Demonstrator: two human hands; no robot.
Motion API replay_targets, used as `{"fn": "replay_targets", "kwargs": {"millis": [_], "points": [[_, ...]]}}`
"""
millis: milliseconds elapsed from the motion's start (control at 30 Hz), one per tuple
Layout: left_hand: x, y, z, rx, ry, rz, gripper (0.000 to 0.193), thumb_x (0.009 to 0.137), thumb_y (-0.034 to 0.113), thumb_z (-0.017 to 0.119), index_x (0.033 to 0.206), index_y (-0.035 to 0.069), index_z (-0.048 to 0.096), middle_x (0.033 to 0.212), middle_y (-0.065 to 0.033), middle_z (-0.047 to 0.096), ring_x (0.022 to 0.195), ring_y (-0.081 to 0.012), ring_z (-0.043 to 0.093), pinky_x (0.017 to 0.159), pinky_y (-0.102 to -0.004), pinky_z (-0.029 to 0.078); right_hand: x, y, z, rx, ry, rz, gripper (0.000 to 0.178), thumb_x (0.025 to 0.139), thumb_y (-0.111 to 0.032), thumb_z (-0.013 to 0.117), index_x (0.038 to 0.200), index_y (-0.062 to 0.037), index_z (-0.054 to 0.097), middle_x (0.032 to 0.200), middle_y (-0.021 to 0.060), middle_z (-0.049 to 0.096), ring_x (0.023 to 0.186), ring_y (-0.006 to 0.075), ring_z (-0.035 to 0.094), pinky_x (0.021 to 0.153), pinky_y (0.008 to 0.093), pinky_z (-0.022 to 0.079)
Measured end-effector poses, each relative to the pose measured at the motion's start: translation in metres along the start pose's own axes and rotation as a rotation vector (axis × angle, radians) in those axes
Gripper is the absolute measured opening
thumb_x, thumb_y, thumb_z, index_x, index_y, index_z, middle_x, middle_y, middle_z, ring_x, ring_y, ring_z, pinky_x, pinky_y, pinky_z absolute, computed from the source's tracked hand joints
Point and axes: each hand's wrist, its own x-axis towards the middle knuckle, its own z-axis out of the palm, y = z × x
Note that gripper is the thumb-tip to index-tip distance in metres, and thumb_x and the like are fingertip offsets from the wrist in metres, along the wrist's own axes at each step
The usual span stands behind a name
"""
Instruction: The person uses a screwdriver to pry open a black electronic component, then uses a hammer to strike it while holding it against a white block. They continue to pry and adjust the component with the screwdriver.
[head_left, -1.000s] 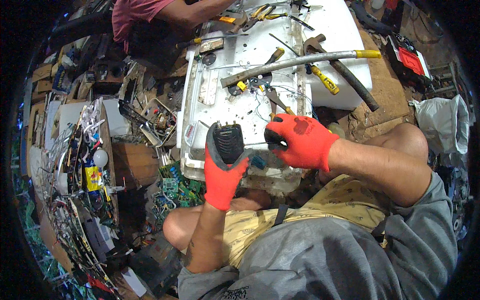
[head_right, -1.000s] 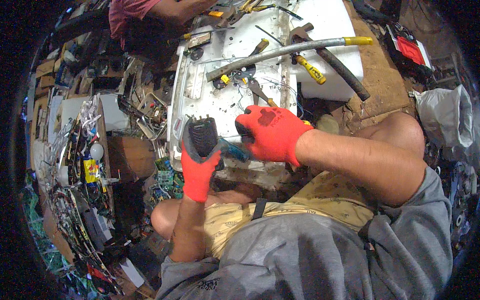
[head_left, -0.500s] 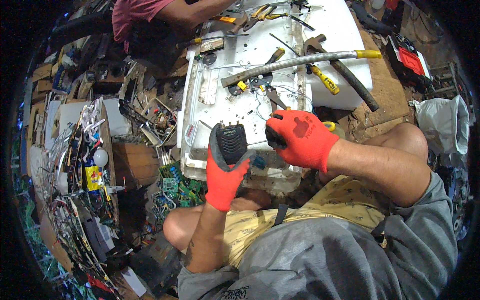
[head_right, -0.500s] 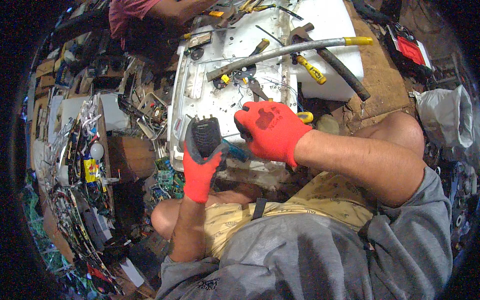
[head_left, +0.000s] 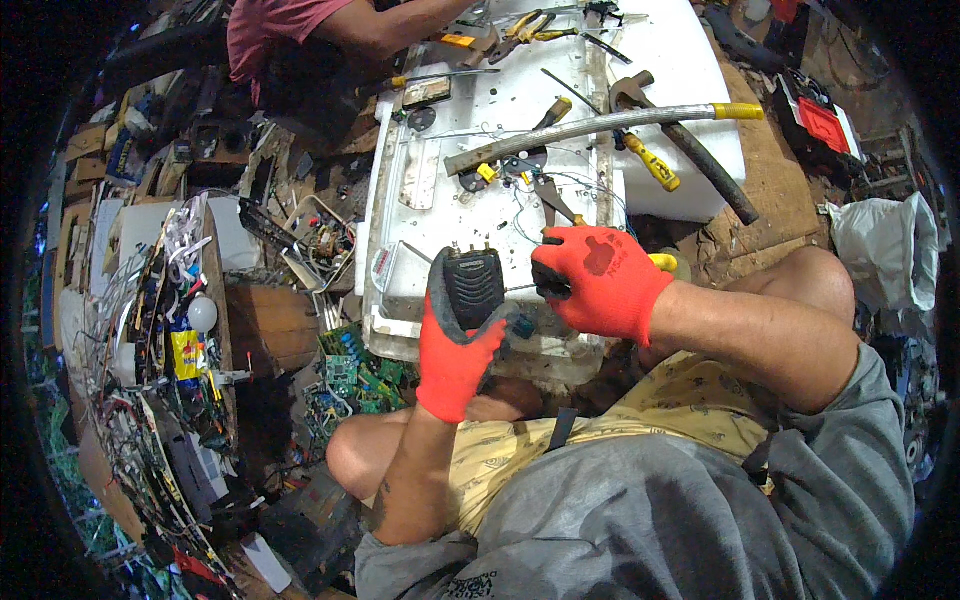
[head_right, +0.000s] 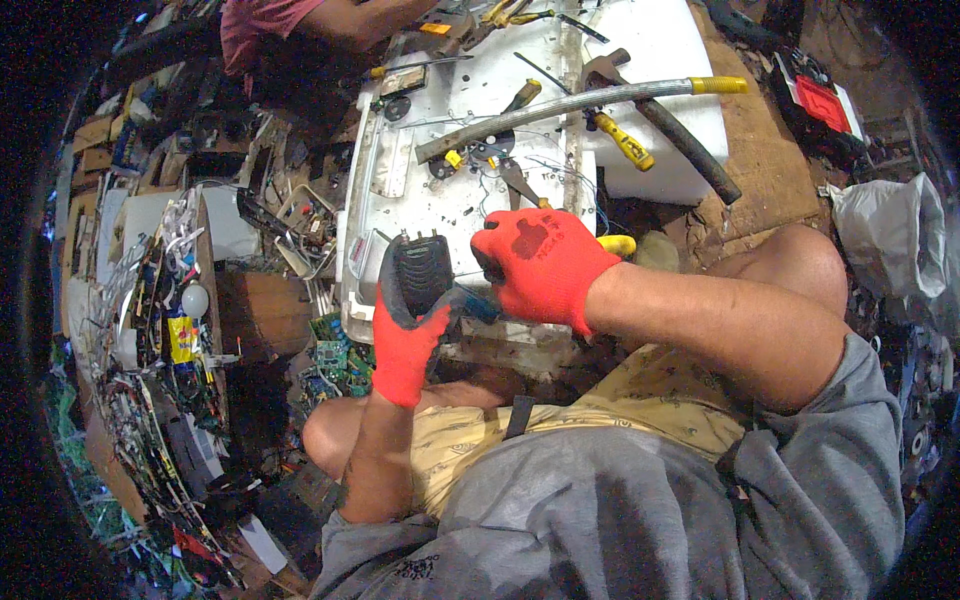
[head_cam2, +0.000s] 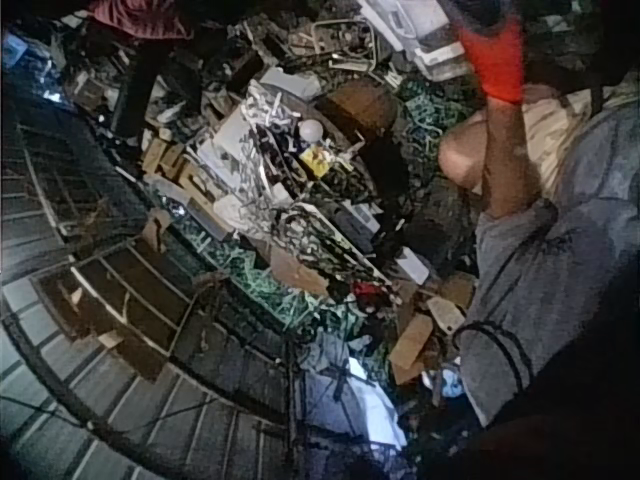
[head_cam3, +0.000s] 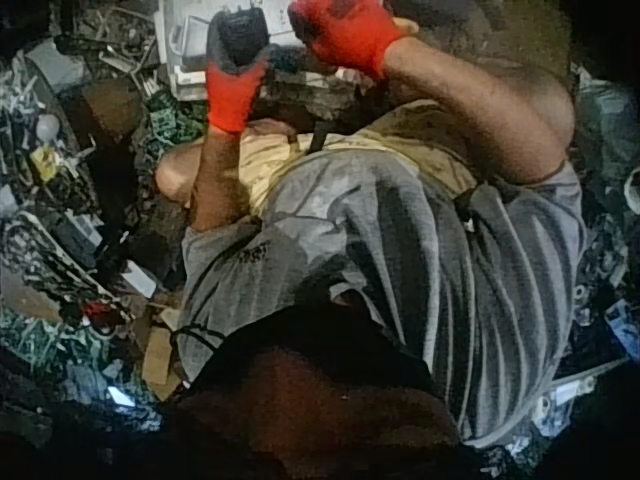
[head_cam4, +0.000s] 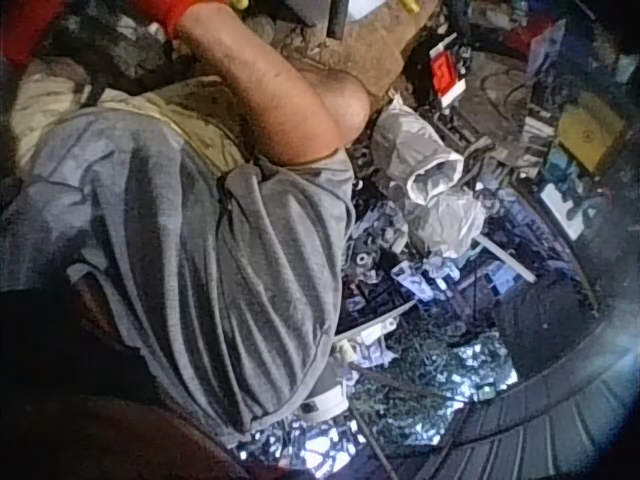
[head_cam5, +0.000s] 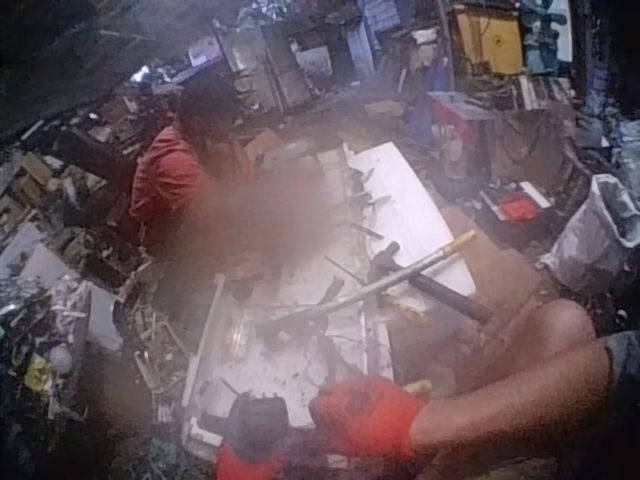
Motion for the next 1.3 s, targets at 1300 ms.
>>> {"fn": "replay_targets", "kwargs": {"millis": [1300], "points": [[0.022,-0.007,-0.017,-0.31,0.125,-0.185,0.029,0.088,0.007,0.07,0.115,0.0,0.063,0.098,-0.0087,0.07,0.085,-0.018,0.069,0.075,-0.0321,0.058,0.003,0.003,-0.005,0.134,-0.034,0.169,0.019,0.078,-0.017,0.068,0.092,-0.0074,0.06,0.093,0.0175,0.061,0.092,0.0406,0.062,0.08,0.0491,0.05]]}}
